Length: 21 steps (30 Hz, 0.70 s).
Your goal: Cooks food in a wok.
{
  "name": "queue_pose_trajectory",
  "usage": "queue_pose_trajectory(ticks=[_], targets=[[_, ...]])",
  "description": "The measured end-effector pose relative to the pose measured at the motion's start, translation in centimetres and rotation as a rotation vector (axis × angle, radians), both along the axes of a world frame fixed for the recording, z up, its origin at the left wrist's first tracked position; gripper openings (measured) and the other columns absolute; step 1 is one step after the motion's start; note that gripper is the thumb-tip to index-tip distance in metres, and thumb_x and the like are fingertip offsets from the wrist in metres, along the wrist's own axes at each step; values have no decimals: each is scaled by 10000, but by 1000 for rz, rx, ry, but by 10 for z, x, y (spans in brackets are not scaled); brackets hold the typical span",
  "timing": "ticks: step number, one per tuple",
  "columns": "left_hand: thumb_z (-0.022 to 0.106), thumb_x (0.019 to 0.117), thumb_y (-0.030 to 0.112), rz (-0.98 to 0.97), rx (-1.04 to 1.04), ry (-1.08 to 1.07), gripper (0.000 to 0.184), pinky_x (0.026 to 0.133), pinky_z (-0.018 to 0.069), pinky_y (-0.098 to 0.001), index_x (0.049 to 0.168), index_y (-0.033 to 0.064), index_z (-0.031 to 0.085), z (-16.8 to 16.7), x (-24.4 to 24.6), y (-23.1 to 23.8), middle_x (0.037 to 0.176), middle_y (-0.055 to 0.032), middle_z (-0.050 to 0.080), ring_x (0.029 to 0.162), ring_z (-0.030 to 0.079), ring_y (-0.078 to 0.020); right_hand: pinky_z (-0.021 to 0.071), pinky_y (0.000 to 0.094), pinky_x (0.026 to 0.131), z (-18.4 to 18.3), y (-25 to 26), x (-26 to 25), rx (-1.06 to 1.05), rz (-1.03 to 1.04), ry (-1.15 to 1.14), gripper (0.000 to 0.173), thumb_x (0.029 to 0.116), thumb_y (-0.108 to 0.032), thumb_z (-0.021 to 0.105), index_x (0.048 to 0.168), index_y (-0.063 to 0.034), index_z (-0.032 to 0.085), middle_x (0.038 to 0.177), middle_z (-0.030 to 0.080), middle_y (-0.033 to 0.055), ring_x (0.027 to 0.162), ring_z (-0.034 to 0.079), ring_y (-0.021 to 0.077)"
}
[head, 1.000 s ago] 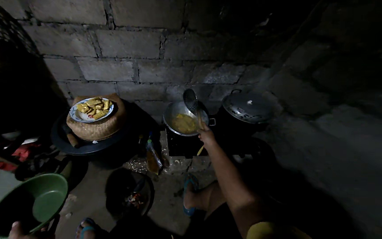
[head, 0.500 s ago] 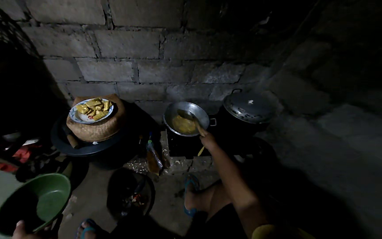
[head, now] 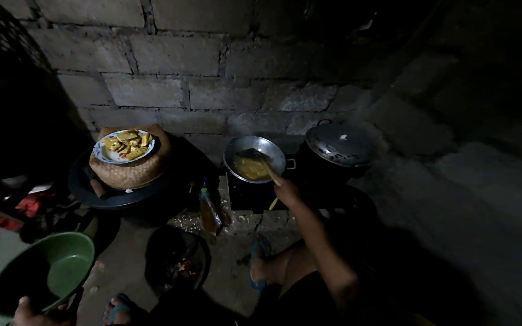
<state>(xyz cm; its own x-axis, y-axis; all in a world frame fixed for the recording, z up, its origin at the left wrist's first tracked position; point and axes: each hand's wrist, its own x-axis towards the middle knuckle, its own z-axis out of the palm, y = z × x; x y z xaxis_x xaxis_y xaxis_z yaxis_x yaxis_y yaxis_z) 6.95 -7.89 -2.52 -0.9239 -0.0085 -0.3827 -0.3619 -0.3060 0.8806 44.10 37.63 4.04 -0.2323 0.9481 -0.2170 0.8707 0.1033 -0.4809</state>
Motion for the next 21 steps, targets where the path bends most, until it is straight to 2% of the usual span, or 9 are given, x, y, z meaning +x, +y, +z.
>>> queue_pose_trajectory(ticks=[3,5,6,8,10,12,16,20,21], targets=[[382,1050,568,-3,5,-4,543,879,516,-517,1437,192,453,2,-1,1,1297,-96,551,1101,583,-249,478,495,1070,-4,-11,20,-52,-109,315,531,1067,-121,510,1588,-159,416,1499,538,191,1303,585,321],[370,1052,567,-10,3,1,554,900,508,-520,1451,189,437,2,0,2,1330,-103,534,1132,570,-253,524,415,916,-9,-15,26,-135,-192,489,555,1038,-85,548,1576,-141,425,1471,543,173,1110,626,251],[368,1051,568,-14,1,3,554,897,504,-517,1446,186,435,3,1,4,1324,-102,528,1130,565,-251,516,378,842,-12,-16,27,-169,-220,525,561,1032,-72,558,1573,-133,422,1437,552,170,1005,613,222],[373,1051,566,-18,-2,2,549,885,505,-513,1441,186,440,4,3,7,1316,-100,535,1117,568,-249,510,373,821,-23,-15,25,-191,-235,528,560,1038,-69,551,1578,-124,412,1413,558,180,976,607,228],[368,1055,572,-45,0,0,561,895,511,-518,1470,198,421,3,6,6,1344,-103,533,1136,571,-250,526,446,938,-37,-13,19,-179,-208,506,560,1047,-79,532,1589,-124,396,1489,528,190,1149,625,293],[384,1042,593,-33,-9,-9,538,824,520,-491,1397,195,461,-1,5,7,1207,-85,561,1006,587,-223,498,497,1043,-44,-16,13,-180,-182,508,571,1051,-82,526,1600,-122,374,1546,482,188,1308,573,325],[395,1040,579,-10,3,-5,513,828,516,-484,1369,194,480,2,7,7,1159,-70,560,983,581,-210,484,476,1059,-33,-30,8,-145,-182,551,560,1038,-65,539,1581,-114,412,1558,479,166,1344,547,295],[386,1048,580,-21,-1,8,559,892,502,-521,1444,190,448,-3,4,3,1317,-102,546,1113,573,-248,404,475,1165,-24,-29,9,-88,-173,453,565,1069,-115,510,1612,-126,352,1574,465,170,1427,487,294],[384,1043,589,-21,-11,5,558,877,507,-516,1430,192,455,-4,2,2,1292,-100,552,1089,578,-245,403,474,1167,-25,-25,8,-83,-174,440,563,1068,-113,511,1610,-125,357,1566,475,173,1426,488,296]])
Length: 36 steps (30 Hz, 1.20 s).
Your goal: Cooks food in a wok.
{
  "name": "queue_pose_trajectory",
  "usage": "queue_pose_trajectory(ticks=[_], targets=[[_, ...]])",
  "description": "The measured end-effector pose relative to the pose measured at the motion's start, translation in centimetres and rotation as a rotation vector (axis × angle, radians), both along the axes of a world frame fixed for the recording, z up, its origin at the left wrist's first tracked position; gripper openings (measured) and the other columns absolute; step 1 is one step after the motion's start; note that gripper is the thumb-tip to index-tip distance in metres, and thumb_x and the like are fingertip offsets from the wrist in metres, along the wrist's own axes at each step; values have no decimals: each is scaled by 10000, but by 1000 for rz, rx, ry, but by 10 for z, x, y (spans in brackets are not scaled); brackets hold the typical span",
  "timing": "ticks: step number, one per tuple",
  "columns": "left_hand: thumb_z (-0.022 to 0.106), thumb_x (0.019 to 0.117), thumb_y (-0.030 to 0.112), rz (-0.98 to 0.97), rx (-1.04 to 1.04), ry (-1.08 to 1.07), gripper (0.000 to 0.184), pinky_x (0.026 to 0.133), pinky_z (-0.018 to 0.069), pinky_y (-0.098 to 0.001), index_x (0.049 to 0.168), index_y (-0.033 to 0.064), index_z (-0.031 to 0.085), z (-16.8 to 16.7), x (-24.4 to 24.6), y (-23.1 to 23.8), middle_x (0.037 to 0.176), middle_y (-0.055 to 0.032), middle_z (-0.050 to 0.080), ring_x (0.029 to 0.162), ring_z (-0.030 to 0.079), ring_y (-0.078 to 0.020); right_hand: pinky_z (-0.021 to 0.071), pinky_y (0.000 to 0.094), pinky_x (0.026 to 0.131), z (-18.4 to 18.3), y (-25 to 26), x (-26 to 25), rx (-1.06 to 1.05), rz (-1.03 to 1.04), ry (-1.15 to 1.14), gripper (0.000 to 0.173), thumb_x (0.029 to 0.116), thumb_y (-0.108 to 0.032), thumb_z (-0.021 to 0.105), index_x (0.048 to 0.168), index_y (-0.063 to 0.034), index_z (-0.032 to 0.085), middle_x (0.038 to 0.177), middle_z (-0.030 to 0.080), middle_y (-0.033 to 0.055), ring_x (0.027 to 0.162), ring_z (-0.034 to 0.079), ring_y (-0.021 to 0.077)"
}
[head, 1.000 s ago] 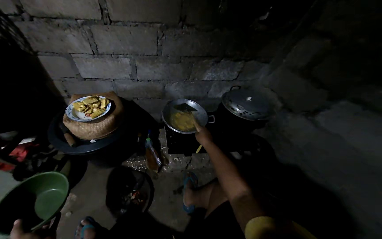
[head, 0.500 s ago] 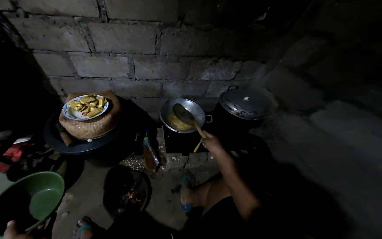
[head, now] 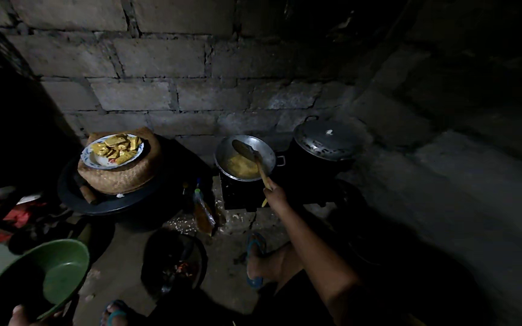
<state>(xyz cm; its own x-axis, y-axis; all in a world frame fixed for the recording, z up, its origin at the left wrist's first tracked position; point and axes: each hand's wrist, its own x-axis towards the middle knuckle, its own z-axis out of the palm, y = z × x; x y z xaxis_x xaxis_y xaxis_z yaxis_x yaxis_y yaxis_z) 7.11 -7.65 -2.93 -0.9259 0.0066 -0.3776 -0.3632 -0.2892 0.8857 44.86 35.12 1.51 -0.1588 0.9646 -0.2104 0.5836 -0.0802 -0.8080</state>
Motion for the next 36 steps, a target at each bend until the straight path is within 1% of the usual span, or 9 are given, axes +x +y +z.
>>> queue_pose_trajectory(ticks=[9,13,18,23,27,31,33,34,36], targets=[[395,1045,574,12,-6,-11,527,848,511,-479,1396,187,464,3,2,-1,1208,-83,556,1011,580,-217,419,500,1150,11,-8,-9,20,22,-86,547,1061,-118,515,1595,-133,395,1523,523,175,1392,523,314],[384,1050,577,-25,-25,32,576,914,507,-527,1486,202,422,1,-1,-4,1395,-112,527,1168,572,-261,447,538,1105,19,8,-19,64,27,-248,524,1078,-163,464,1596,-129,388,1449,578,205,1327,572,354],[402,1040,581,-16,-22,6,567,882,513,-518,1457,197,431,0,-1,-2,1336,-108,542,1115,580,-257,481,511,1088,-19,31,-37,80,59,-433,560,1087,-180,433,1632,-218,316,1499,521,200,1334,564,359],[397,1052,564,-72,61,4,550,910,528,-535,1480,219,402,12,10,4,1370,-99,537,1152,592,-261,495,519,1067,-45,17,-47,43,73,-486,604,1088,-207,435,1653,-291,241,1524,494,184,1320,571,365],[283,1080,519,-350,191,103,475,856,602,-506,1415,215,430,10,15,6,1282,-49,629,1115,667,-226,477,531,1081,-43,13,-41,-25,136,-457,635,1086,-202,443,1664,-276,190,1565,442,196,1344,549,374],[237,1097,402,-632,122,171,335,859,601,-316,1315,228,423,14,30,17,1144,94,656,1058,666,-45,379,564,1165,-20,5,-28,21,152,-367,638,1077,-271,513,1653,-203,248,1597,407,197,1425,463,378],[349,1067,427,-792,116,231,338,932,576,-309,1294,201,458,21,51,33,1160,95,670,1100,653,-43,421,558,1145,-4,-15,-18,73,189,-192,657,1066,-307,555,1640,-153,275,1572,427,221,1397,492,391],[520,1008,472,-851,162,235,477,972,562,-384,1353,144,518,18,58,41,1213,8,686,1139,656,-124,453,557,1120,3,-29,-11,68,252,-65,649,1071,-333,546,1633,-133,291,1539,461,234,1356,531,390],[552,1004,444,-929,108,222,463,952,582,-387,1350,138,519,30,90,65,1190,4,701,1110,674,-122,541,511,990,22,-69,5,-38,444,152,611,1092,-384,495,1622,-130,328,1440,573,219,1171,653,340]])
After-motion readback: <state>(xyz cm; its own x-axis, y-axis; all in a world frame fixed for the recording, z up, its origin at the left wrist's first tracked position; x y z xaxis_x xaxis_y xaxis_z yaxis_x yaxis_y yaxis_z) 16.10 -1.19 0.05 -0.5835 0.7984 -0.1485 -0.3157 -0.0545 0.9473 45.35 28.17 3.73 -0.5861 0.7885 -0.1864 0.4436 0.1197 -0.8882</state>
